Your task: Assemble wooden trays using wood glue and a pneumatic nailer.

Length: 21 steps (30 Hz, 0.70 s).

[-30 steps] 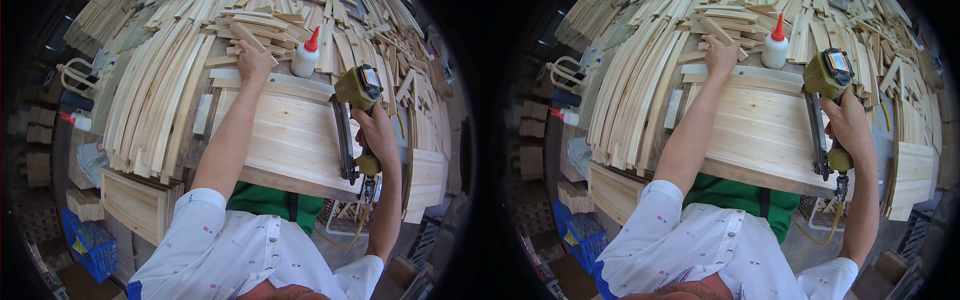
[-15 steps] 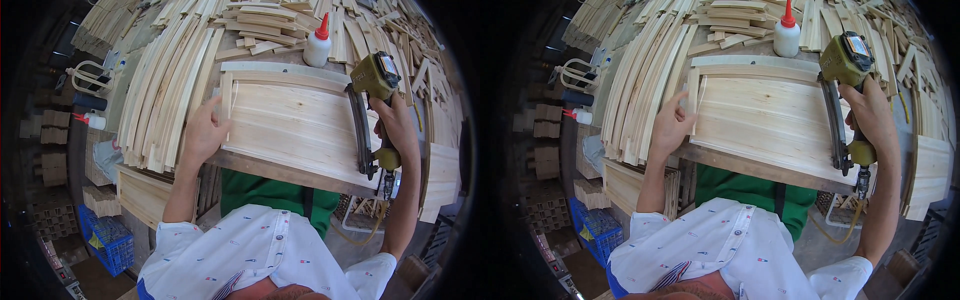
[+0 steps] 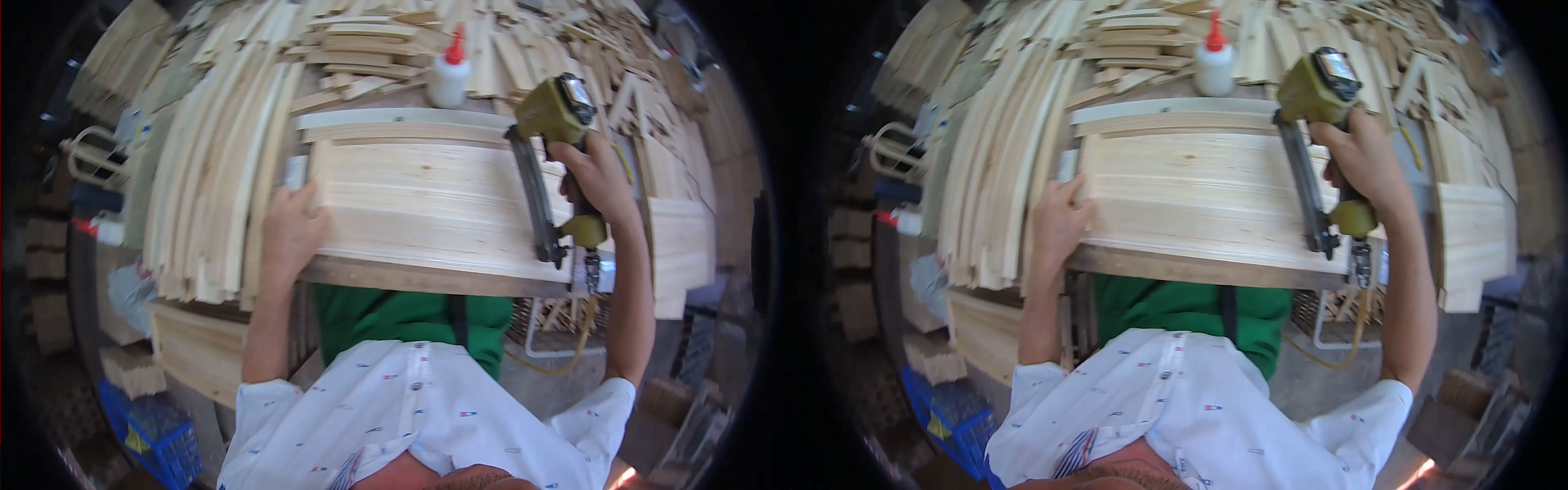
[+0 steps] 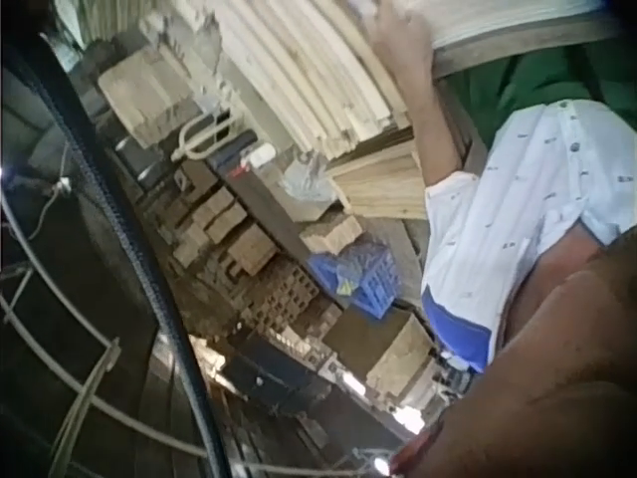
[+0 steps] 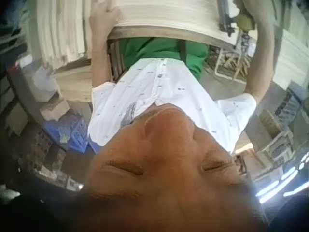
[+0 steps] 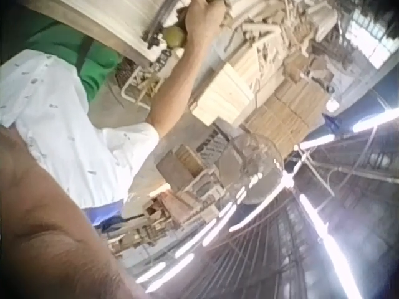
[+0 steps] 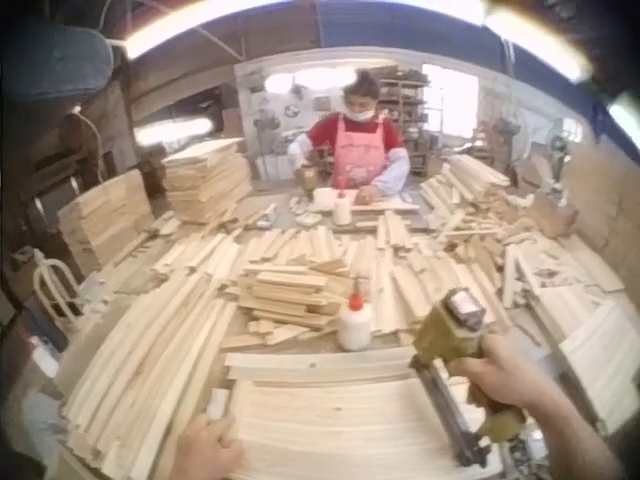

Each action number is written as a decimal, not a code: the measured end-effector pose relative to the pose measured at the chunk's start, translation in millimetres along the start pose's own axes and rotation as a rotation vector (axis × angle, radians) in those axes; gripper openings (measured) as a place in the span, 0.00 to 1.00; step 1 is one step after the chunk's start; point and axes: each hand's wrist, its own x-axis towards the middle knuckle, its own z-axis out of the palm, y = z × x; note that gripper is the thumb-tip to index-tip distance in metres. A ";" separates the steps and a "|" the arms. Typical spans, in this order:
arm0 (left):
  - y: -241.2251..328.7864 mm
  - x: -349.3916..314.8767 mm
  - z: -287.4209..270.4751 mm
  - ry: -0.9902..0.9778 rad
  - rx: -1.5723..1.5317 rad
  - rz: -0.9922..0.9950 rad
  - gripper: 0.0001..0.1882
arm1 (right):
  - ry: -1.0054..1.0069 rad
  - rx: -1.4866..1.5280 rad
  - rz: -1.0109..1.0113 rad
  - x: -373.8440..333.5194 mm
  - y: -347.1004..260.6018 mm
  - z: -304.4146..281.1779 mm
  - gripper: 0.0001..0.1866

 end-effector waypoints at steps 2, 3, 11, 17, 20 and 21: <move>2.1 -2.0 -9.8 -0.006 0.038 -0.008 0.22 | 0.021 0.062 0.029 -13.0 -0.2 -11.9 0.14; 6.4 -3.5 -13.6 -0.011 0.041 -0.018 0.22 | 0.040 0.059 0.053 -22.6 3.4 -21.4 0.14; 83.0 33.4 26.5 0.022 -0.224 0.387 0.20 | 0.184 0.074 0.207 -72.8 61.7 -69.3 0.13; 212.3 131.2 109.5 0.048 -0.455 0.643 0.23 | 0.198 0.096 0.243 -81.1 67.3 -71.1 0.14; 255.1 169.7 116.6 0.074 -0.320 0.491 0.29 | 0.204 0.058 0.250 -77.7 72.0 -66.8 0.16; 261.9 180.9 118.7 0.021 -0.280 0.375 0.30 | 0.205 0.057 0.228 -76.1 73.1 -65.1 0.17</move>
